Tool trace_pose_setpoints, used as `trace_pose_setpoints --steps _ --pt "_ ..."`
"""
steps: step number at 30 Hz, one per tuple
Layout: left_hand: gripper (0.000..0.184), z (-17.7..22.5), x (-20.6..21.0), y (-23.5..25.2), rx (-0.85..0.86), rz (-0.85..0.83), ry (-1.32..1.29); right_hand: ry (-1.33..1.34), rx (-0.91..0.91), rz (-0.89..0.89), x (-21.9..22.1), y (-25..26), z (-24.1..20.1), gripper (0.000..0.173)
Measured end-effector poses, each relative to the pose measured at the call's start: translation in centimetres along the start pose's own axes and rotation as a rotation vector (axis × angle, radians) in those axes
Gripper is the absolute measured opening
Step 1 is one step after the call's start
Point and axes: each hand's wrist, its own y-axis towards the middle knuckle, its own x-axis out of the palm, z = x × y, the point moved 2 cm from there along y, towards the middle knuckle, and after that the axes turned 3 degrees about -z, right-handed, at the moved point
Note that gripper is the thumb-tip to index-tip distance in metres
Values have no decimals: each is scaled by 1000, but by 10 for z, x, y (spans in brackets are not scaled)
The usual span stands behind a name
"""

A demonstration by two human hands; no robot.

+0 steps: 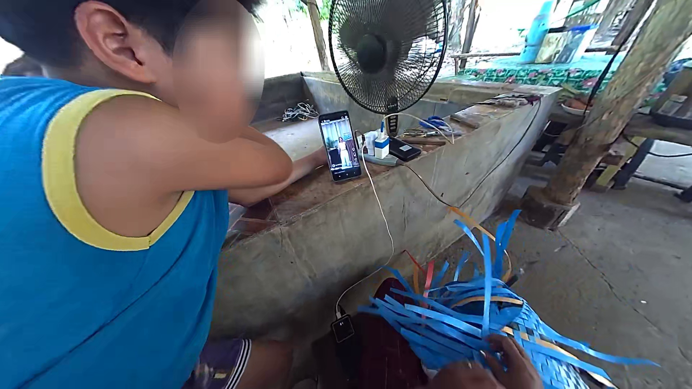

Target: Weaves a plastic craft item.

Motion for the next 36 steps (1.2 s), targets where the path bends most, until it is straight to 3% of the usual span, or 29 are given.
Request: trace_pose_setpoints --steps 3,5,8,13,15,17,21,24,29,36 --pt "23 -41 3 22 -144 32 72 -8 10 28 5 -1 3 33" --pt "24 -60 3 36 -404 -87 72 6 -4 63 8 -2 7 32" --pt "41 -70 4 49 -681 -281 -71 33 30 83 6 -6 2 34" --pt "49 -89 1 58 -893 -508 -177 72 36 105 6 -4 7 33" --pt "49 -91 -1 58 -893 -578 -132 132 30 142 5 -3 5 27" --pt "46 -91 -3 57 -821 -618 -100 243 160 58 -2 -4 -7 28" --pt "33 -86 -2 54 -656 -540 -169 243 480 -423 -8 -7 -10 43" --pt "28 -83 -5 53 -591 -501 -240 166 449 -608 -4 -9 -1 37" --pt "33 -67 -15 49 -613 -614 -236 30 365 -351 -38 2 -46 34" --pt "31 -61 -11 37 -442 -610 -326 145 402 -305 -36 7 -44 35"
